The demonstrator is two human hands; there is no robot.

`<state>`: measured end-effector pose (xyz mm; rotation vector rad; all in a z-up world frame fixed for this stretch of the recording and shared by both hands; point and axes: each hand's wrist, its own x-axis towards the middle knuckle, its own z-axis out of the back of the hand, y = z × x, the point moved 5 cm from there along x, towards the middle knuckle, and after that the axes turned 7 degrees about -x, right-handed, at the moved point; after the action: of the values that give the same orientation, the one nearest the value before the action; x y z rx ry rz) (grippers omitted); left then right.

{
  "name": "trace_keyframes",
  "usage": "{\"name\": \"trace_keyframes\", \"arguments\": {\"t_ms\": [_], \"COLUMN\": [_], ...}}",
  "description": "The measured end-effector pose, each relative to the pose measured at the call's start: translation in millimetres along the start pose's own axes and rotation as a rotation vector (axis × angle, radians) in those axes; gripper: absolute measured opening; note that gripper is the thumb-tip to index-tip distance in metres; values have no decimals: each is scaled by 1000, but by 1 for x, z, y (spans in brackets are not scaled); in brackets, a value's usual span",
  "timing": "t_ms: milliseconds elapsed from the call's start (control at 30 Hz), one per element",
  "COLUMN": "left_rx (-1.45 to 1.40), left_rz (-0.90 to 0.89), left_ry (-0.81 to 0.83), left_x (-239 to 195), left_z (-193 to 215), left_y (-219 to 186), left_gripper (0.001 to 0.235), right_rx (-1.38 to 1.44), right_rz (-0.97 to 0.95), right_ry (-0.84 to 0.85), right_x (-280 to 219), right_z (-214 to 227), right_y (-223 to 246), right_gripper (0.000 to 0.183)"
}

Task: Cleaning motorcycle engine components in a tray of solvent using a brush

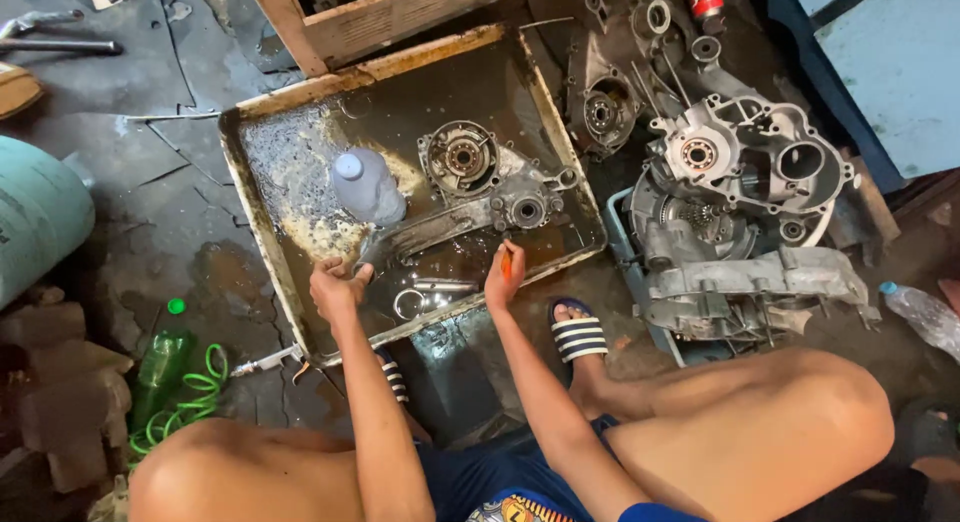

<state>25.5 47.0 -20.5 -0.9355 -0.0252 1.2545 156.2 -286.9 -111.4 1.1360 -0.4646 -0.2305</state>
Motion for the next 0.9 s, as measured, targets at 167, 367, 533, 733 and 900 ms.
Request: {"name": "trace_keyframes", "arguments": {"t_ms": [167,367,533,733,900], "left_rx": [17,25,16,59,55], "left_rz": [15,29,29,28,52], "left_ry": [18,34,42,34,61], "left_x": [4,7,3,17,1], "left_z": [0,-3,-3,-13,-3], "left_y": [-2,-6,-8,6,-12], "left_gripper": [63,62,60,60,57], "right_rx": [-29,3,58,-282,-30], "right_rz": [-102,-176,-125,-71,-46], "right_ry": [105,121,292,225,200], "right_x": [7,12,7,-13,0], "right_z": [-1,0,3,22,19], "right_y": [-9,-11,-19,-3,45], "right_gripper": [10,14,15,14,14]}}
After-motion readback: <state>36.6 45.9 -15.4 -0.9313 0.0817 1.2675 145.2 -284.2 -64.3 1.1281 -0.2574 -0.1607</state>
